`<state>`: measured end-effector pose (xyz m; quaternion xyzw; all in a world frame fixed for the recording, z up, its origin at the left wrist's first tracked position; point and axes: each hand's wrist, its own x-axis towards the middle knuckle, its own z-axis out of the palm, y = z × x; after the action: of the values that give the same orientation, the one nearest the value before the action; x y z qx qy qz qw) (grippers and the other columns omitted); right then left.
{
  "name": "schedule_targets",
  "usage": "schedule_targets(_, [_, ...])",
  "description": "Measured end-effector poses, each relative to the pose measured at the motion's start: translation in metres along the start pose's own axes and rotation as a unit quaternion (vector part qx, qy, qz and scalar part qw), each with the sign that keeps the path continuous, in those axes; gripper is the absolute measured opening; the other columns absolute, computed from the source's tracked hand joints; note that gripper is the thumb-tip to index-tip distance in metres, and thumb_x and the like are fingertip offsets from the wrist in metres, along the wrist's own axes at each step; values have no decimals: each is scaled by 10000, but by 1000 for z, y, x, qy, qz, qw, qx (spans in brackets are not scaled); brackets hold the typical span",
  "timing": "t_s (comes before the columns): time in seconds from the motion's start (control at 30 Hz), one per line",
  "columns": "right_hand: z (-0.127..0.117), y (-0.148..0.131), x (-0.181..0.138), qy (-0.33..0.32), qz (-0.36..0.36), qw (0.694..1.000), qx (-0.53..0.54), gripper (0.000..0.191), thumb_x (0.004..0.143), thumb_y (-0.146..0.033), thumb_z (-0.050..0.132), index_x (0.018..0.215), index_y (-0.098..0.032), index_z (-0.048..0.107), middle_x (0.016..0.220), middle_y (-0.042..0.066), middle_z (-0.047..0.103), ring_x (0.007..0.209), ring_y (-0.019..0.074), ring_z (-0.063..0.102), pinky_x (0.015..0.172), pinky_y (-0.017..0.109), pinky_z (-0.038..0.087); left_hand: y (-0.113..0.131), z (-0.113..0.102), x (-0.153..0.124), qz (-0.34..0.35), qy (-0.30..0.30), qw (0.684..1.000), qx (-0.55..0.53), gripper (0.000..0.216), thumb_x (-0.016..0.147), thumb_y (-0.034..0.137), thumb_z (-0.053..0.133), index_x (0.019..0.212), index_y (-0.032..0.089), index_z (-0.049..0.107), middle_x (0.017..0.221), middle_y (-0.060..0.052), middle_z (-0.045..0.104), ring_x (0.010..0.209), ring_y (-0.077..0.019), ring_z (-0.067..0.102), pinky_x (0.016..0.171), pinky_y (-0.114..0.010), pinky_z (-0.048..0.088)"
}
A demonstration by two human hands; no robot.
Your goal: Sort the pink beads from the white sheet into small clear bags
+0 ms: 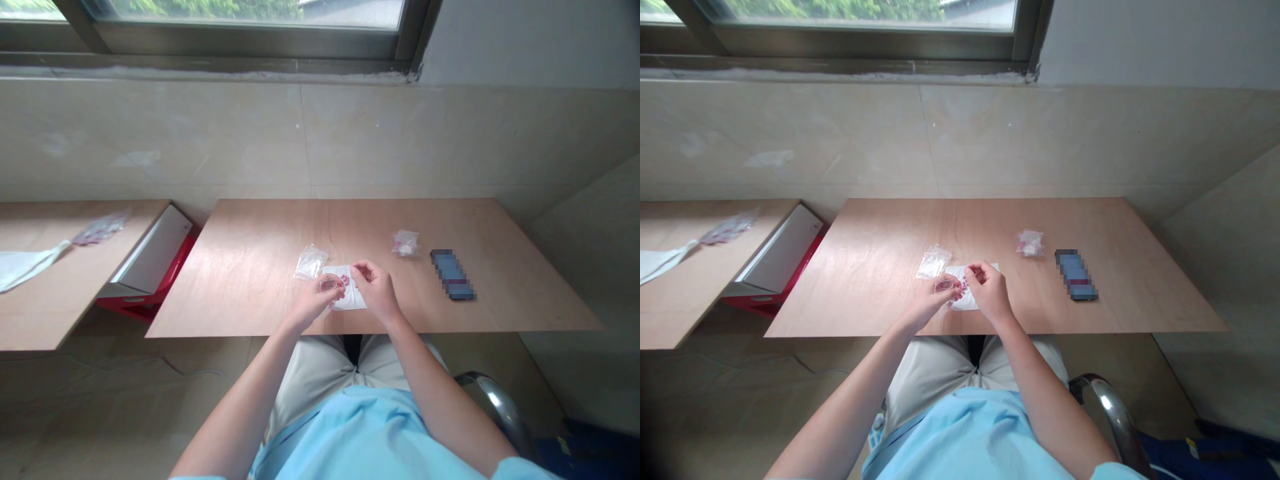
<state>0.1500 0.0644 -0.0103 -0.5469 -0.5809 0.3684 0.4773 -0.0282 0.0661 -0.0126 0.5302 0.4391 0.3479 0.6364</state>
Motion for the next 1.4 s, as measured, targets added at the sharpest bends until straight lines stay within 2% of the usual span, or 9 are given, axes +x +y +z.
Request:
schedule_targets(0.07, [-2,-15,2,-52,-32,998,-22,243,943,-399,562,1020,-209,692,911,49,736,771,180,683,700,275,526,0,1,0,1,-6,1000,-1,324,829,431,720,1010,169,663,930,-70,675,801,-165,622,650,-265,462])
schedule_targets(0.13, [-3,-16,5,-65,-35,996,-52,222,931,-376,572,1000,-214,708,905,45,738,767,180,679,708,279,523,0,1,0,1,-8,1000,-1,317,835,426,715,1017,173,659,941,-70,675,809,-166,621,651,-262,461])
schedule_targets(0.27, [-2,17,5,-20,10,996,-84,202,937,-315,539,976,-197,698,873,41,733,728,172,665,683,270,510,2,0,0,1,3,1000,0,287,831,412,711,984,176,651,919,-65,668,805,-166,621,648,-256,457])
schedule_targets(0.4, [5,52,-5,-70,-7,981,-183,128,901,-247,588,925,-211,708,889,36,719,728,167,635,687,262,477,3,0,0,11,14,1000,-12,286,830,424,706,964,178,645,899,-48,657,779,-152,606,657,-256,455])
schedule_targets(0.63, [22,56,-13,-70,-19,957,-281,104,882,-230,644,973,-236,695,1011,52,695,842,185,636,727,264,447,8,1,0,14,14,1000,-12,298,832,435,704,944,167,636,886,-52,645,775,-152,598,667,-256,460])
schedule_targets(0.77, [23,56,-12,-69,-21,955,-286,121,885,-275,661,997,-237,683,1022,55,687,859,192,630,722,268,441,9,2,0,11,20,1000,-10,318,822,449,715,938,163,640,878,-50,647,769,-153,598,675,-261,459])
schedule_targets(0.97, [20,65,-11,-73,-19,963,-258,255,826,-161,610,1069,-232,635,937,27,658,798,180,601,714,264,447,6,0,1,12,24,999,-23,286,816,420,721,942,174,649,872,-34,649,752,-147,595,671,-266,451])
schedule_targets(1.2, [17,68,-13,-87,-35,962,-256,87,832,-218,645,920,-213,648,934,28,636,783,168,589,731,258,458,9,0,-1,17,33,999,-14,270,826,409,713,936,170,652,891,-37,648,779,-150,601,683,-266,455])
schedule_targets(1.4, [16,65,-19,-109,-47,962,-244,116,860,-189,635,932,-231,714,950,28,645,809,155,613,780,251,470,6,1,0,23,38,999,-8,288,822,429,716,936,172,655,900,-40,656,797,-159,615,693,-270,464])
